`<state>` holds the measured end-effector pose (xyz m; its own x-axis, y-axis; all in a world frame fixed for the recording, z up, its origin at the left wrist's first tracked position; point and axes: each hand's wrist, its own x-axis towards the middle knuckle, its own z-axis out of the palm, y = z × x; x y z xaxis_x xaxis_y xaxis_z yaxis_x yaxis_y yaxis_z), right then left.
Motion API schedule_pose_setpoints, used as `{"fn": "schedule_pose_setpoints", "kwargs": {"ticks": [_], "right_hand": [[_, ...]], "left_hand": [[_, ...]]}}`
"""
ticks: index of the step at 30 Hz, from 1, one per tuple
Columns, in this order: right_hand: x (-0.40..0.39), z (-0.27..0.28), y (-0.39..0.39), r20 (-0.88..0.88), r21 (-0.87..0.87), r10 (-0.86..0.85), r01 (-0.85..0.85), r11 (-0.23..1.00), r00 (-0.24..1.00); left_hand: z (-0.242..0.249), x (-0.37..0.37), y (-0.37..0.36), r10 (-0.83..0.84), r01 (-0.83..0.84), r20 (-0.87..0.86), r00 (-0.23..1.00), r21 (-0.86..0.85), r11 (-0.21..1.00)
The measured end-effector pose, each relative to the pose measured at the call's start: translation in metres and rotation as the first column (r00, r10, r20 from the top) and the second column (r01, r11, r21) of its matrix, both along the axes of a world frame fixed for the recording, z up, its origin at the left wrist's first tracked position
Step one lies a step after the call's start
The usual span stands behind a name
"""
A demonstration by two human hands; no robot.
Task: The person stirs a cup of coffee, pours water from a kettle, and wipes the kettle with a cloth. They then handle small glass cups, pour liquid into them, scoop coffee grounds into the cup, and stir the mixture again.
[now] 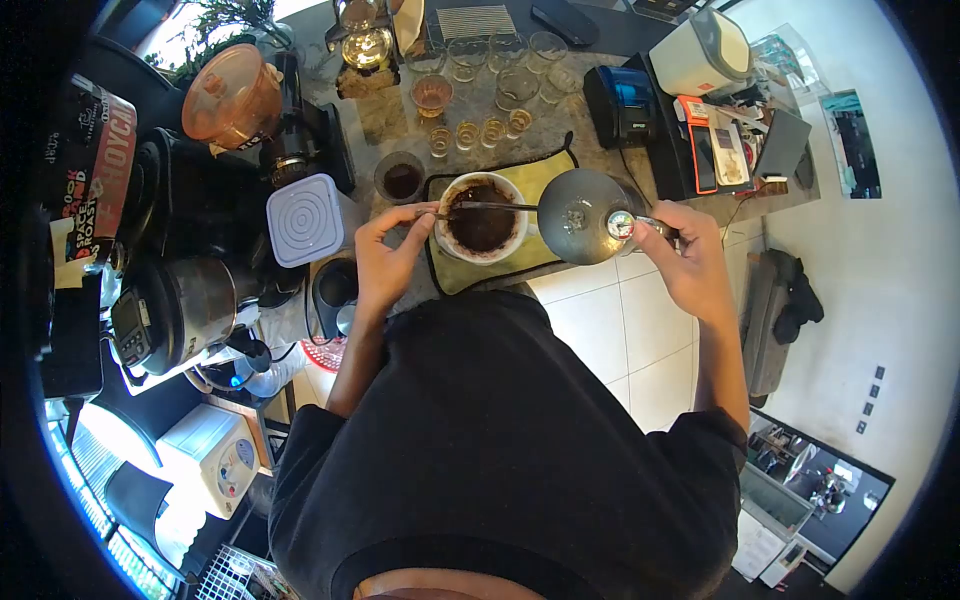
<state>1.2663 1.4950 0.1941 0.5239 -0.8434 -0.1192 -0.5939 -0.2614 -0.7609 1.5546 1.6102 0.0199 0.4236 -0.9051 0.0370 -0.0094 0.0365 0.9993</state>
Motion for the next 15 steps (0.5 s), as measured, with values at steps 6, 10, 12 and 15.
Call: {"fn": "schedule_pose_setpoints", "kwargs": {"ticks": [6,10,12,15], "right_hand": [[-0.005,-0.004,0.000,0.023,0.006,-0.076,0.076,0.997,0.997],[-0.009,-0.005,0.000,0.023,-0.001,-0.133,0.133,0.991,0.991],[-0.010,-0.002,0.001,0.019,-0.028,-0.121,0.121,0.992,0.992],[-0.020,-0.006,0.003,-0.008,-0.030,-0.154,0.154,0.988,0.988]], "left_hand": [[0.001,0.001,0.001,0.001,-0.001,0.015,1.000,0.009,1.000],[0.005,0.001,0.001,-0.010,0.010,0.032,0.999,0.018,1.000],[0.005,0.001,0.000,-0.011,0.010,0.040,0.999,0.020,1.000],[0.003,0.001,0.000,-0.004,0.003,0.019,1.000,0.031,1.000]]}}
